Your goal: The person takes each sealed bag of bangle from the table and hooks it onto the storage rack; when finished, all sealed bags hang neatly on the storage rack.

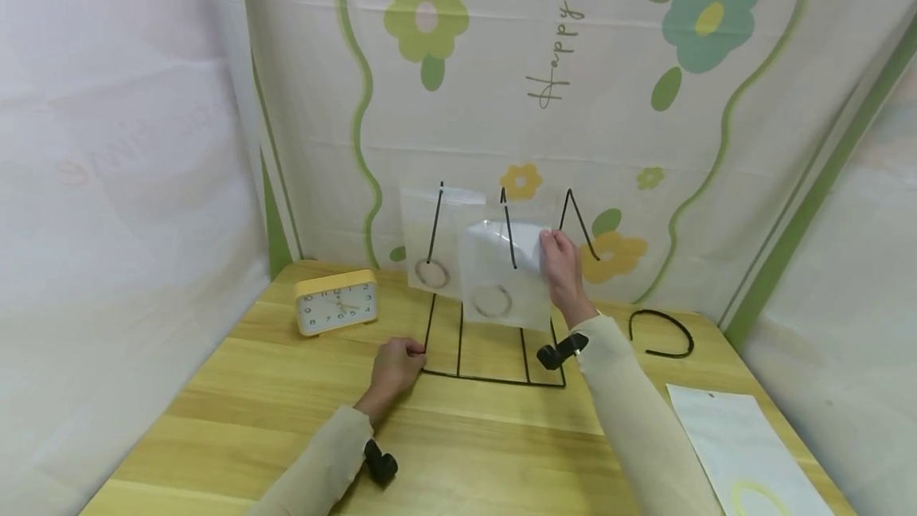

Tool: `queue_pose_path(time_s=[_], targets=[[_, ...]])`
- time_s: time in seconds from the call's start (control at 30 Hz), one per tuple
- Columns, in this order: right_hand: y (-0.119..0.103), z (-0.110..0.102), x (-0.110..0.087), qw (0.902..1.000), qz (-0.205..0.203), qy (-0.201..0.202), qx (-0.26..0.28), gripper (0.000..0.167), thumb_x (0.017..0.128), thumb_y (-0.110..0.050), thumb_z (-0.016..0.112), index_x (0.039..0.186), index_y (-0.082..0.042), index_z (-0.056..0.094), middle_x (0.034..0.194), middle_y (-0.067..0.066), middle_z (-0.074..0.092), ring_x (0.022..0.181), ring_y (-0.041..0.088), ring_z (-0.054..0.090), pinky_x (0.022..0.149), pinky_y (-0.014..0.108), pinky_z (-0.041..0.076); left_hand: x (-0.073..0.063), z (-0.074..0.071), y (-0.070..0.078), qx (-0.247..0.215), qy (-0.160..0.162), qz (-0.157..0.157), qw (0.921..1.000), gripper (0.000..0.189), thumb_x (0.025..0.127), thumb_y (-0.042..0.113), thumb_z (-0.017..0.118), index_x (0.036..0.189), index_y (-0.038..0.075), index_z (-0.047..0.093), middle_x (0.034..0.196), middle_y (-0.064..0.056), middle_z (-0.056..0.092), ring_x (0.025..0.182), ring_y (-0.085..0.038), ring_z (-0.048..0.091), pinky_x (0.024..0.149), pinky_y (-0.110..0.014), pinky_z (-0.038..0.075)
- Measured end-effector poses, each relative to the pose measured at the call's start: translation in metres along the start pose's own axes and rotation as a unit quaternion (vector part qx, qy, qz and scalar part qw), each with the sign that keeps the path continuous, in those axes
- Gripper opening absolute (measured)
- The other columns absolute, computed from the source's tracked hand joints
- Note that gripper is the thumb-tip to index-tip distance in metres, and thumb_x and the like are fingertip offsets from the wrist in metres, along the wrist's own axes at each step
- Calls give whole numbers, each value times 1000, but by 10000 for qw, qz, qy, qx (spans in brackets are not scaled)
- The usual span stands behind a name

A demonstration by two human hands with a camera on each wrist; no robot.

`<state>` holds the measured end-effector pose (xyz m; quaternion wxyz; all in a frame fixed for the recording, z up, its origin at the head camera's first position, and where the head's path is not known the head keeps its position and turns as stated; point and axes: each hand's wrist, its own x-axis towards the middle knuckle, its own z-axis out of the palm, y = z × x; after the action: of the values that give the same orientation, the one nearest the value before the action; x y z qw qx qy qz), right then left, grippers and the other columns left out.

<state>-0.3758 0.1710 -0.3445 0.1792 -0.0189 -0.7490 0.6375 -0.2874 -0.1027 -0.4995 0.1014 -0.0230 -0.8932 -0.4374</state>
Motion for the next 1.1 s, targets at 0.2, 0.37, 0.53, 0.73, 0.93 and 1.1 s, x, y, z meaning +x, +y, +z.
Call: queue_pose_path(time_s=[0.2,0.37,0.53,0.73,0.93,1.1], targets=[[3,2,6,9993,326,-57,188,38,102,-43,47,112,-9,60,102,2,55,88,15,50,74,28,44,0,2,-2,50,48,49,10000,7,81,7,75,88,6,76,81,-4,73,71,-17,66,64,-33,54],[1,4,12,9993,380,-14,64,38,101,-45,46,112,-12,60,100,1,54,86,15,49,72,28,44,0,2,-3,-16,77,59,10000,8,81,7,74,88,6,76,82,-4,73,73,-18,67,66,-34,55],[-2,6,17,9995,290,90,-7,37,101,-45,47,111,-12,60,96,0,51,85,14,46,73,28,40,0,1,-3,-11,75,122,9999,8,81,7,74,88,5,76,82,-5,73,72,-18,67,65,-33,55],[-2,8,22,9994,331,4,63,34,102,-45,46,107,-14,59,96,0,51,85,14,47,73,29,41,-1,2,-3,-18,62,1,10000,6,81,8,75,87,6,76,82,-4,73,73,-17,67,66,-33,54],[1,9,25,9996,260,-19,144,32,102,-44,46,104,-15,58,96,0,50,85,13,46,73,28,40,-1,2,-4,-20,99,102,9999,6,80,7,75,86,6,76,82,-4,73,74,-19,68,66,-34,55],[10,3,24,9988,-292,-205,-337,45,101,-47,45,120,-7,57,113,7,55,98,20,49,82,33,42,1,3,-6,-8,94,96,9999,5,81,7,75,85,7,76,82,-4,73,74,-19,68,66,-34,55]])
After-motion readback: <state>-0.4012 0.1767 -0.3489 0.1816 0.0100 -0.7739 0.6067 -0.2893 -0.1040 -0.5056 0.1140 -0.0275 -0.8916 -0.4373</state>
